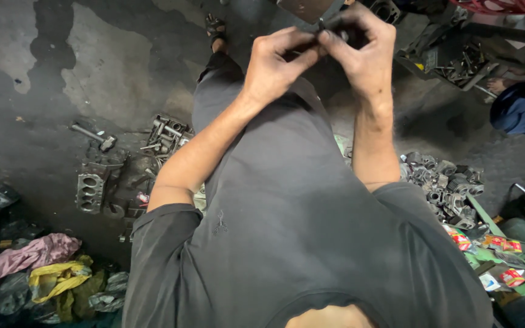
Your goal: The person grinds a small metal part against a bench grinder, rotating it to smooth multiple edges. They then move to a workbench and use a screwdriver to adjust a small gear-like component.
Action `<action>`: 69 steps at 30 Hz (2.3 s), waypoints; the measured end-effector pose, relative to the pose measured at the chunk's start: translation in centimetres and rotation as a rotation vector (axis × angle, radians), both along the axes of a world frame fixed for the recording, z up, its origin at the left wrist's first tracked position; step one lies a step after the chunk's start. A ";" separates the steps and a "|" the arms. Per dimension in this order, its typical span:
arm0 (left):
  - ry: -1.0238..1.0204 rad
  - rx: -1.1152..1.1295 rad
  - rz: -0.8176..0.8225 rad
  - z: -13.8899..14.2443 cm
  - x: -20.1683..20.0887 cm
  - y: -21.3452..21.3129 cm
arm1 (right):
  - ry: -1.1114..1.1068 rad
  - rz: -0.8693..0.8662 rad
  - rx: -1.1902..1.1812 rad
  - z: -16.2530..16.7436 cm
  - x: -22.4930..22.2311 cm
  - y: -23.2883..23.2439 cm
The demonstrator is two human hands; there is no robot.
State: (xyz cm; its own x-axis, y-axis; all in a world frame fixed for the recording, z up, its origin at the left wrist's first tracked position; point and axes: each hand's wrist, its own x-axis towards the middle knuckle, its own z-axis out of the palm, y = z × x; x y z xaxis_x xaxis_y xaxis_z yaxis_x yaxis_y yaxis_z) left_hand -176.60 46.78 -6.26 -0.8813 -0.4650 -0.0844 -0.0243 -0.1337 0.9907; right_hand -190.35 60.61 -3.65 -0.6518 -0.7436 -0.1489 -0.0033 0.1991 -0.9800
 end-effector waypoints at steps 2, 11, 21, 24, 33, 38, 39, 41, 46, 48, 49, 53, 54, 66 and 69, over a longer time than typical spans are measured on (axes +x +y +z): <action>-0.048 0.064 0.010 -0.9 -0.3 0.1 | -0.078 -0.028 0.025 -0.6 0.0 -0.5; -0.081 0.281 0.039 -3.4 -1.1 0.0 | -0.279 -0.108 0.021 -2.0 -0.1 -2.1; -0.043 0.263 0.055 -3.4 -1.1 0.4 | -0.214 -0.122 0.074 -1.7 -0.1 -2.2; 0.002 0.277 0.050 -3.6 -1.1 0.4 | -0.169 -0.115 0.058 -1.6 0.0 -2.3; -0.044 0.202 0.024 -2.2 -1.3 -0.3 | -0.099 -0.099 0.086 -0.2 0.2 -2.5; 0.260 -0.412 0.003 2.2 0.3 -1.8 | 0.096 0.080 -0.162 2.5 -0.3 0.1; 0.299 -0.453 -0.040 3.0 0.6 -2.2 | 0.158 0.125 -0.227 2.9 -0.5 0.4; 0.368 -0.532 -0.123 4.2 1.1 -2.8 | 0.203 0.189 -0.311 3.2 -0.8 0.8; 0.381 -0.557 -0.120 5.0 1.3 -3.0 | 0.180 0.238 -0.343 3.3 -0.8 0.8; 0.363 -0.565 -0.117 4.8 1.2 -2.9 | 0.233 0.241 -0.333 3.2 -0.6 0.7; 0.348 -0.567 -0.117 4.6 1.2 -2.8 | 0.259 0.239 -0.326 3.2 -0.5 0.6; 0.308 -0.483 -0.037 4.0 0.9 -1.9 | 0.239 0.168 -0.230 3.0 -0.2 0.7; 0.285 -0.428 -0.013 3.8 0.9 -1.7 | 0.239 0.160 -0.219 2.8 -0.1 0.7; 0.108 -0.166 0.078 2.1 -0.1 -0.4 | 0.057 0.043 -0.062 1.3 0.0 0.7; 0.081 -0.107 0.071 1.9 -0.1 -0.4 | 0.050 0.029 -0.023 1.1 0.1 0.4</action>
